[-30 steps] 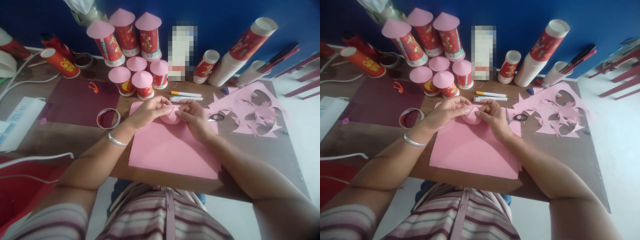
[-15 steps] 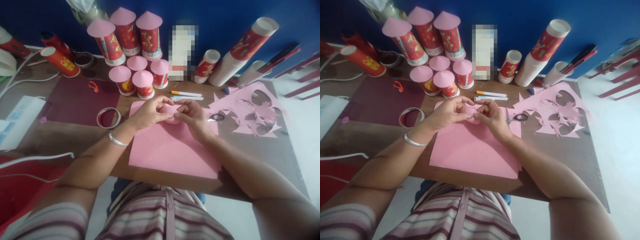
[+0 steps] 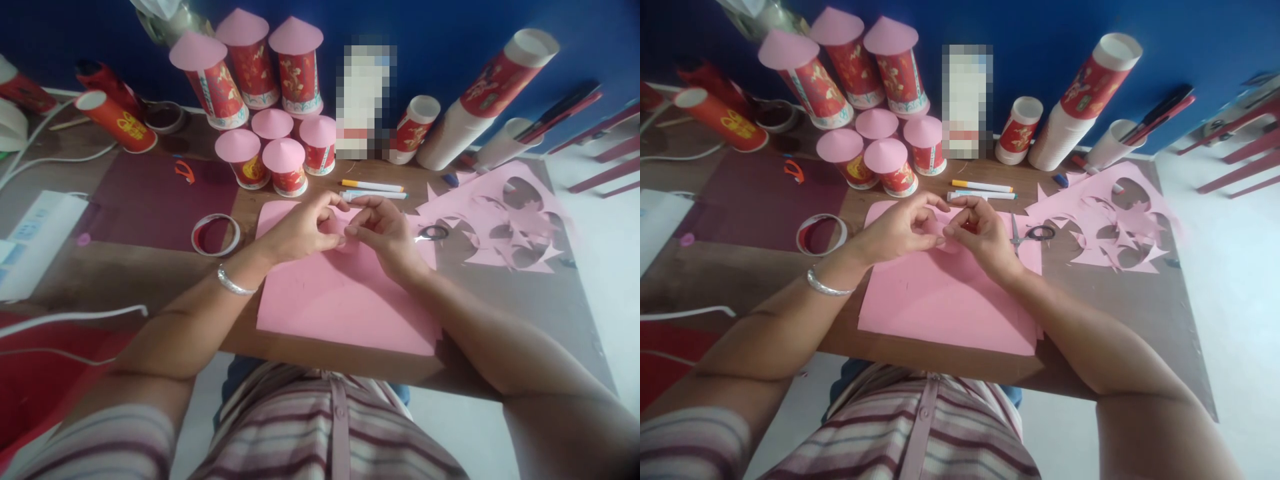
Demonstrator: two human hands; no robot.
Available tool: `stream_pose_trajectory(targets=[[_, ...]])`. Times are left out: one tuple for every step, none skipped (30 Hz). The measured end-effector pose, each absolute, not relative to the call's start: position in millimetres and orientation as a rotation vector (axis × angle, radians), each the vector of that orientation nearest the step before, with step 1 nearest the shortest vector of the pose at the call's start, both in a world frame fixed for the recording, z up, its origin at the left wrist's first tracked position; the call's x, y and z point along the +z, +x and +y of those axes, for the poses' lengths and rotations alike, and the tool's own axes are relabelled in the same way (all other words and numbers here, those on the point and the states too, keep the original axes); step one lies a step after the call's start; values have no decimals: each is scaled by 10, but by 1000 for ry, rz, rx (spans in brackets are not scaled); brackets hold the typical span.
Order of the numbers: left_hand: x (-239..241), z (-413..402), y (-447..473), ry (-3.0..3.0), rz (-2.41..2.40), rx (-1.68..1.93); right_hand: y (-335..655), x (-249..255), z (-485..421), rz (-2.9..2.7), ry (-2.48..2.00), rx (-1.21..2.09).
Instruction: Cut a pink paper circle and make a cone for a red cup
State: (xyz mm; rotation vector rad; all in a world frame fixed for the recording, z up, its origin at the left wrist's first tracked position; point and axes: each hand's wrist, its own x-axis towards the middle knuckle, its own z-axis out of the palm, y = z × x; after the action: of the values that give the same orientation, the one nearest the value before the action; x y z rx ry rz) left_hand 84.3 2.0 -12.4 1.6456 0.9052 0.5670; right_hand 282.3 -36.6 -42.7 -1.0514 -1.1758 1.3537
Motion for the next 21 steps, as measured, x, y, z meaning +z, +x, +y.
stream_pose_trajectory(targets=[[-124,24,843,1632,899,570,2823,-430,-362,-1161,-1046,1347],[-124,30,842,1610,886,576,2824,-433,-355,-1139,-1041,1342],[-127,36,839,1585,869,587,2826,-436,-347,-1116,-1035,1340],[-132,43,835,1558,849,598,2830,-439,-339,-1091,-1029,1337],[-140,51,830,1533,833,609,2836,-441,-330,-1066,-1023,1336],[-151,58,824,1510,820,617,2842,-442,-323,-1042,-1018,1338],[-166,66,817,1491,813,623,2850,-440,-319,-1020,-1013,1342],[-182,72,811,1476,811,624,2857,-435,-317,-1002,-1012,1352],[-199,78,805,1462,813,623,2863,-428,-317,-989,-1015,1369],[-216,84,799,1449,816,623,2868,-420,-320,-980,-1021,1392],[-230,88,794,1437,817,624,2872,-412,-323,-972,-1031,1417],[-241,92,789,1426,812,626,2875,-407,-325,-962,-1040,1438],[-249,96,785,1410,804,630,2878,-404,-327,-947,-1047,1453],[-252,98,781,1389,791,634,2882,-406,-326,-930,-1050,1463],[-251,100,778,1364,778,636,2887,-411,-323,-916,-1052,1466],[-249,103,775,1342,769,633,2894,-419,-318,-911,-1055,1464],[-245,104,772,1324,766,627,2902,-429,-313,-916,-1058,1456],[-241,106,770,1314,766,621,2910,-437,-308,-929,-1065,1447],[-239,108,768,1309,767,616,2918,-443,-304,-947,-1073,1444],[-239,110,767,1310,766,617,2924,-446,-302,-965,-1081,1446],[-240,111,766,1315,764,621,2928,-445,-302,-979,-1087,1455]])
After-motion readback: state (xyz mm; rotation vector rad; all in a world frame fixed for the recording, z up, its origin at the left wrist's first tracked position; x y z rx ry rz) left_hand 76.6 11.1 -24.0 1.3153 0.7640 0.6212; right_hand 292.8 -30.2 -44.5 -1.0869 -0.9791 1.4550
